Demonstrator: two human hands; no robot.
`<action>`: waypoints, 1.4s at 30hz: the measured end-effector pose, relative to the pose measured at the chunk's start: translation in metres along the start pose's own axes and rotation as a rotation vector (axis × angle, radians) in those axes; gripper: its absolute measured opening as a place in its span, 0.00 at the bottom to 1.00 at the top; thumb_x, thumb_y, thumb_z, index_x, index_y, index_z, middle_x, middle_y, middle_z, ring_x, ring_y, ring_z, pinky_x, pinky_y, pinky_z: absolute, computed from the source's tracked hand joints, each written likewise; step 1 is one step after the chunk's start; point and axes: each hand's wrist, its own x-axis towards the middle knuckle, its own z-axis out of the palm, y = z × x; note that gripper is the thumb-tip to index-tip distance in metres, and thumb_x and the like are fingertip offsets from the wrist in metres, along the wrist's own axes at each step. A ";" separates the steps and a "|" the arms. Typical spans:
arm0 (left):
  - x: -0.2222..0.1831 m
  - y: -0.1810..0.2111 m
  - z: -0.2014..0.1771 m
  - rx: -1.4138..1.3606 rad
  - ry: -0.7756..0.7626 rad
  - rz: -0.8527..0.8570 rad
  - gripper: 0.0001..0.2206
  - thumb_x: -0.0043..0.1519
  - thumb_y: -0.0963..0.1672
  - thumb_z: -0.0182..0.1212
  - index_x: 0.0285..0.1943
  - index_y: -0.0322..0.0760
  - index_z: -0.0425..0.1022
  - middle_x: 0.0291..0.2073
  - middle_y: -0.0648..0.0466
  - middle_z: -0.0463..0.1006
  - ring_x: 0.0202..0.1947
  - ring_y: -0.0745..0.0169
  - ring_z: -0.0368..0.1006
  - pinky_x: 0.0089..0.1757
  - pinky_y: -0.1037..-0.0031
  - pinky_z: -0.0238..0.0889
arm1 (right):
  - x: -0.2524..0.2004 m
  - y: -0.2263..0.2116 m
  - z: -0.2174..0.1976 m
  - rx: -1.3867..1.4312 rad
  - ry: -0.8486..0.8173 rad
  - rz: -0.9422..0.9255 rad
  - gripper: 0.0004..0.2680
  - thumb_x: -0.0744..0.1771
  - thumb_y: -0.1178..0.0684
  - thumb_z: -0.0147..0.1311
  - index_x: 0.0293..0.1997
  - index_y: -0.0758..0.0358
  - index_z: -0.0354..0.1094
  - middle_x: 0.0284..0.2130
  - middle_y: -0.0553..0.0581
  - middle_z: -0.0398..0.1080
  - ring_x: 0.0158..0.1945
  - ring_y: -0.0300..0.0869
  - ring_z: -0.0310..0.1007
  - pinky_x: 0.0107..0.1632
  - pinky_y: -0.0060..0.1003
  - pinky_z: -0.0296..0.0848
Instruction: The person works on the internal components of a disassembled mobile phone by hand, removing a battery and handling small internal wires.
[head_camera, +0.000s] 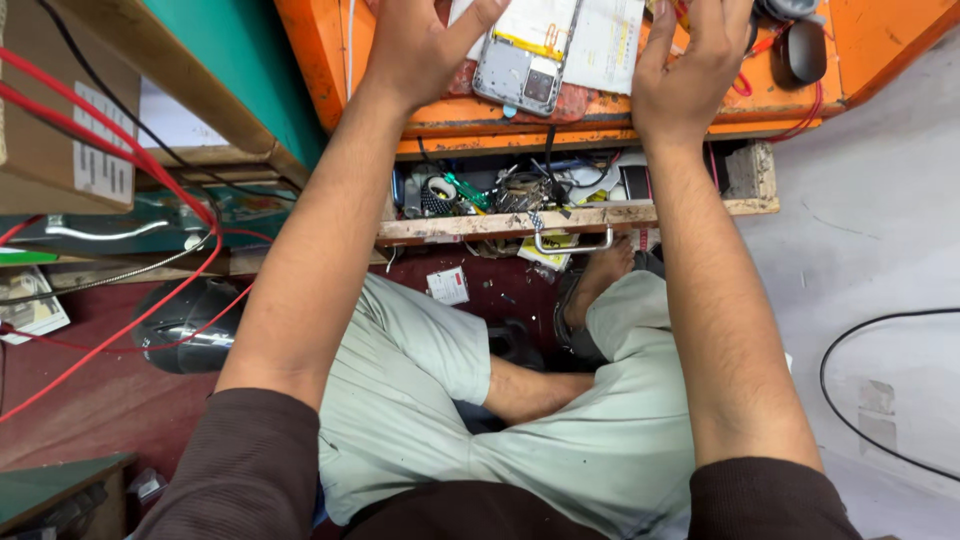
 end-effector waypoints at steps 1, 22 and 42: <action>0.003 0.002 0.000 0.012 0.009 -0.106 0.14 0.71 0.49 0.62 0.47 0.31 0.76 0.33 0.56 0.75 0.35 0.66 0.70 0.37 0.69 0.63 | 0.003 -0.003 -0.001 0.029 0.007 -0.011 0.07 0.71 0.63 0.55 0.55 0.63 0.69 0.49 0.60 0.66 0.53 0.53 0.67 0.55 0.46 0.63; 0.111 -0.051 0.064 0.160 -0.282 -0.343 0.11 0.55 0.48 0.72 0.38 0.39 0.80 0.36 0.53 0.82 0.41 0.59 0.78 0.44 0.66 0.71 | 0.012 -0.056 -0.049 0.254 -0.087 -0.046 0.10 0.67 0.66 0.61 0.53 0.63 0.76 0.40 0.59 0.68 0.42 0.44 0.71 0.44 0.36 0.70; 0.109 -0.015 0.057 0.251 -0.419 -0.276 0.09 0.50 0.48 0.71 0.32 0.45 0.78 0.32 0.60 0.80 0.44 0.59 0.72 0.53 0.64 0.59 | -0.029 -0.099 -0.046 0.316 -0.117 0.296 0.05 0.64 0.58 0.69 0.40 0.62 0.78 0.40 0.53 0.69 0.42 0.37 0.70 0.40 0.29 0.67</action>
